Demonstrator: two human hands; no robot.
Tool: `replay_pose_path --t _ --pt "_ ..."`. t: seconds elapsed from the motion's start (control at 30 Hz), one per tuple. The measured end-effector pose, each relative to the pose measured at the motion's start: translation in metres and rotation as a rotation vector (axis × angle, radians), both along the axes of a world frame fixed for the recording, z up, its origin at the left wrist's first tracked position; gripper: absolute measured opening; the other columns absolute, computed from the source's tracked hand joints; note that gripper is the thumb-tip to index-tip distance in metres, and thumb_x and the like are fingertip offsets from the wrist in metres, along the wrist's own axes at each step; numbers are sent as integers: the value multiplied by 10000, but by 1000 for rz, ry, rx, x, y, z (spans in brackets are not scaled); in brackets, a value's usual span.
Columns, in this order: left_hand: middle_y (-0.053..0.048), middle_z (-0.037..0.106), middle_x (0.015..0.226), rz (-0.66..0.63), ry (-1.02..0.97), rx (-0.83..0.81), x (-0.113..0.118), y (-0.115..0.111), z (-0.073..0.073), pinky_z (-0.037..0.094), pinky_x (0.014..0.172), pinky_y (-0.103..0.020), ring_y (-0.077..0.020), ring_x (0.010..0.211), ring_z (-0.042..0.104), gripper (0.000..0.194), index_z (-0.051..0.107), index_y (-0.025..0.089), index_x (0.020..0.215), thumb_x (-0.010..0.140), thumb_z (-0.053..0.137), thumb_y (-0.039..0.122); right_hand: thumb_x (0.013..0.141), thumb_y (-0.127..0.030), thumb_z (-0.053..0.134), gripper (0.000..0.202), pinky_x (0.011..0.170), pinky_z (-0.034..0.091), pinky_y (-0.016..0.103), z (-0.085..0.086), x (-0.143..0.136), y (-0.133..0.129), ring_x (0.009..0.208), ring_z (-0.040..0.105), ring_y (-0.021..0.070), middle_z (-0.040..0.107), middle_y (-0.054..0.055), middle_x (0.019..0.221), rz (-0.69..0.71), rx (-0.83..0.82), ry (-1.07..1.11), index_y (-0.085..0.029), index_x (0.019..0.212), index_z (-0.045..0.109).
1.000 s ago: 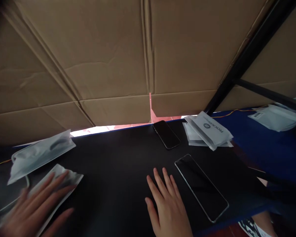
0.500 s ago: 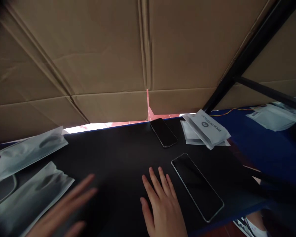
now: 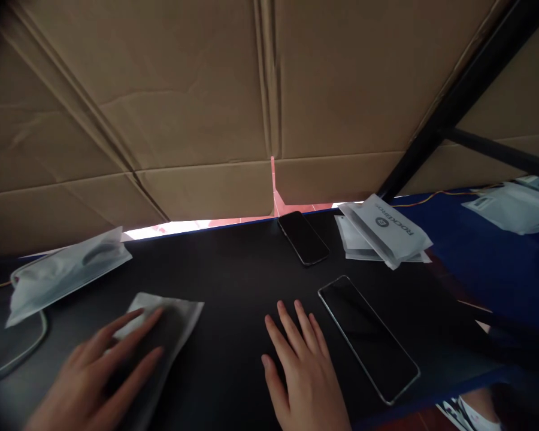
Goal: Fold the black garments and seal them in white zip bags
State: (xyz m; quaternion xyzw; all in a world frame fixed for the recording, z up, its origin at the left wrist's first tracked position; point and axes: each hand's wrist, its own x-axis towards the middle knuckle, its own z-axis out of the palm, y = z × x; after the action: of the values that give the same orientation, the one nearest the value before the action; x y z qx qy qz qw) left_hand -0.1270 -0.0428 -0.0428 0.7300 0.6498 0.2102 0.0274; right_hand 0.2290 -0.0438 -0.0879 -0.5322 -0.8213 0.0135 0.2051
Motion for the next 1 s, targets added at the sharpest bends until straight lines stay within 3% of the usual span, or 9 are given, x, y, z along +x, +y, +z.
replay_pose_path --t 0.13,0.23,0.33,0.43,0.53,0.63,0.77,0.87,1.0 --pt "-75 594 1659 -160 22 33 57 11 22 695 1011 -496 -327 1373 704 536 545 406 1624 1091 580 457 1149 -367 534 557 1157 598 625 -1 -1 -3 1612 457 375 456 29 1750 -17 13 18 -287 1697 470" --pt "-34 582 1689 -477 135 99 55 6 26 674 1055 -416 -301 1452 664 558 534 389 1639 1088 607 437 1141 -362 553 528 1134 614 619 2 2 -4 1604 466 388 488 34 1731 -13 24 30 -275 1662 525" --pt "2 578 1695 -770 315 134 40 -7 8 624 1128 -453 -335 1555 563 618 518 380 1654 1070 648 530 1129 -258 553 449 1121 627 577 12 6 -3 1551 553 346 595 14 1650 78 30 46 -261 1573 621" --pt "-26 546 1718 -760 388 219 37 -19 -15 593 1148 -562 -393 1624 453 649 510 347 1658 1060 653 556 1108 -106 519 407 1144 606 424 22 2 -7 1487 628 246 729 -42 1500 305 59 116 -248 1430 724" --pt "-26 551 1714 -725 362 243 46 -25 -21 589 1136 -623 -432 1650 389 575 585 324 1605 1055 693 454 1153 -148 529 303 1105 587 331 25 -17 -16 1361 722 199 814 -109 1336 457 149 210 -260 1180 809" --pt "-9 643 1633 -720 245 284 53 -27 -11 547 1186 -647 -431 1656 372 413 709 270 1481 1072 689 322 1196 -223 509 342 953 592 295 25 -36 -24 1119 812 152 858 -115 1192 427 265 293 -253 1025 804" --pt "-34 751 1496 -677 89 319 57 -37 -3 468 1280 -610 -350 1626 459 340 726 195 1433 1107 639 237 1190 -174 486 337 836 557 295 33 -42 -26 905 811 132 873 -60 1026 383 298 380 -208 1056 794" --pt "-47 758 1477 -651 -34 305 65 -47 -10 440 1321 -559 -283 1588 525 325 723 179 1412 1103 625 155 1141 -151 567 254 817 535 307 37 -39 -24 835 785 140 853 -31 931 404 292 451 -186 994 772" --pt "-58 777 1434 -629 -169 244 83 -56 -22 418 1347 -556 -261 1549 573 348 713 156 1377 1043 691 65 1105 -90 593 194 846 511 338 31 -34 -27 889 769 157 845 -6 980 427 249 413 -160 1040 761"
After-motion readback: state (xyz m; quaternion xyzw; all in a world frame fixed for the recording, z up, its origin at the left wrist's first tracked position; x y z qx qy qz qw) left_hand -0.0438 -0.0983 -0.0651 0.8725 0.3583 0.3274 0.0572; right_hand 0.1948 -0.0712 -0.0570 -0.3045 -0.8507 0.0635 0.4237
